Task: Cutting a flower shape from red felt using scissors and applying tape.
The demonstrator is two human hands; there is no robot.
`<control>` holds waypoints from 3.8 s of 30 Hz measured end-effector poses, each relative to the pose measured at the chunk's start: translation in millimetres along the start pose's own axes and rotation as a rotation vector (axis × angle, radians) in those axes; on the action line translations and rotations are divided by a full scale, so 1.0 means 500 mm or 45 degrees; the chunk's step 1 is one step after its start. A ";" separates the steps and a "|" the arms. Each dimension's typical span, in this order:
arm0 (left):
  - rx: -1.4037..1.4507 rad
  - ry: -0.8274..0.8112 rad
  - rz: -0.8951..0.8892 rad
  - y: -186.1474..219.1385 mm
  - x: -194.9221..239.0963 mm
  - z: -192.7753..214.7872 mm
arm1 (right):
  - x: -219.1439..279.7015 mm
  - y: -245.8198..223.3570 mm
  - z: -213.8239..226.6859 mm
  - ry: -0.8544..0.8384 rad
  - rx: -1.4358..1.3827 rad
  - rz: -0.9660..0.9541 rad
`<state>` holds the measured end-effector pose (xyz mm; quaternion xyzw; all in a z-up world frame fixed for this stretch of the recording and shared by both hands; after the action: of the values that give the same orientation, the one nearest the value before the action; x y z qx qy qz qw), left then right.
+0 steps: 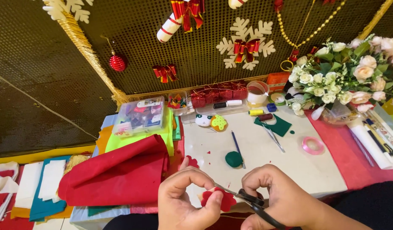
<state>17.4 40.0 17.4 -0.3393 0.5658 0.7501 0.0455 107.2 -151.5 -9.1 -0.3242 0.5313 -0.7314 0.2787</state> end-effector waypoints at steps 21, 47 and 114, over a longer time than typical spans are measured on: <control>-0.020 -0.085 0.077 -0.002 -0.006 0.004 | -0.003 0.010 0.016 0.075 0.098 -0.036; -0.539 -0.351 -0.879 0.058 -0.039 0.026 | 0.023 -0.066 0.025 1.269 1.344 0.548; -1.226 0.088 -1.162 -0.097 -0.039 -0.111 | -0.129 0.065 0.093 0.120 -0.673 -0.275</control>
<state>79.7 14.6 -18.8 -0.5511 -0.0320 0.8133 0.1838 186.0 -139.8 -41.5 -0.4058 0.6782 -0.6075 0.0800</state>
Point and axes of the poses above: each hand's wrist, its own x-axis away from the middle knuckle, its own z-axis out of the back of the hand, y = z × x, the point moved 3 cm from there along -x, towards the middle knuckle, and after that the axes turned 13 degrees about -z, right-handed, at the moved point
